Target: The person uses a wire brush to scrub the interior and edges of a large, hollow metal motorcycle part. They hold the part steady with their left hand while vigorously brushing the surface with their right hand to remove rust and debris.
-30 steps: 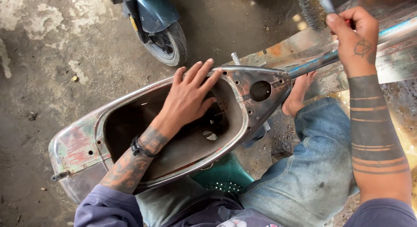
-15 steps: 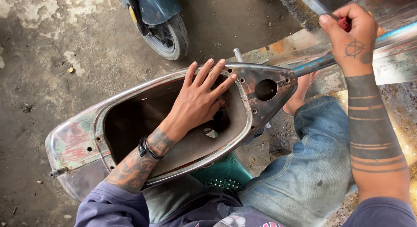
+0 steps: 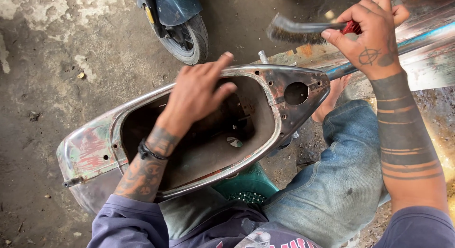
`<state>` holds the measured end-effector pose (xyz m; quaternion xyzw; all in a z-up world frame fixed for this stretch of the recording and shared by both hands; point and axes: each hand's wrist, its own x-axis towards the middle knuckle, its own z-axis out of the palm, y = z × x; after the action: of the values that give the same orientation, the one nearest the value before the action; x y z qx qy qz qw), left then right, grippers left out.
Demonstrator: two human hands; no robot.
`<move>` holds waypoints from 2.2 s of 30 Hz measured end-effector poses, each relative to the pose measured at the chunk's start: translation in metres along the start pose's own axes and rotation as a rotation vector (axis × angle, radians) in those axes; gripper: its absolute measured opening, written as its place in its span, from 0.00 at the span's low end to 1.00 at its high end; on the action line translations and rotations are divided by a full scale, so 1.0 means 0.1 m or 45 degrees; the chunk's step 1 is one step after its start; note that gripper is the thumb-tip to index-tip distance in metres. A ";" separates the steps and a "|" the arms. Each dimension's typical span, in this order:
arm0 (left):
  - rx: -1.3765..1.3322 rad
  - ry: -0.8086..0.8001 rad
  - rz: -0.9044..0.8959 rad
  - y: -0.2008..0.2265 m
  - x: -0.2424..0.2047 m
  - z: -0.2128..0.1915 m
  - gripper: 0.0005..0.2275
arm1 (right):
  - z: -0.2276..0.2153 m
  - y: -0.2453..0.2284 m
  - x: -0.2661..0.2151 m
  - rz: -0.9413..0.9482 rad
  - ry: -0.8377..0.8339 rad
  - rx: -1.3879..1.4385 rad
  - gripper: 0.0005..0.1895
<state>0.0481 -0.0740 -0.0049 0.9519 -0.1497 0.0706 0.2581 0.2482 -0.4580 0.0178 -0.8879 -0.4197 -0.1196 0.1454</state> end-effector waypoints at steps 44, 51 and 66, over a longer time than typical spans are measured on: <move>-0.097 -0.288 -0.850 -0.40 -0.13 -0.23 0.31 | -0.25 -0.76 0.18 -0.285 -0.095 -0.420 0.22; -0.066 -0.253 -0.856 -0.37 -0.14 -0.28 0.31 | -0.22 -0.92 0.31 -0.448 -0.074 -0.320 0.20; -0.094 -0.332 -0.919 -0.39 -0.15 -0.27 0.33 | -0.01 -0.68 0.14 -0.257 -0.074 -0.085 0.14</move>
<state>0.0449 -0.0242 -0.0036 0.9343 0.1610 -0.1519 0.2793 0.2035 -0.4076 0.0343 -0.8487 -0.5067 -0.1218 0.0906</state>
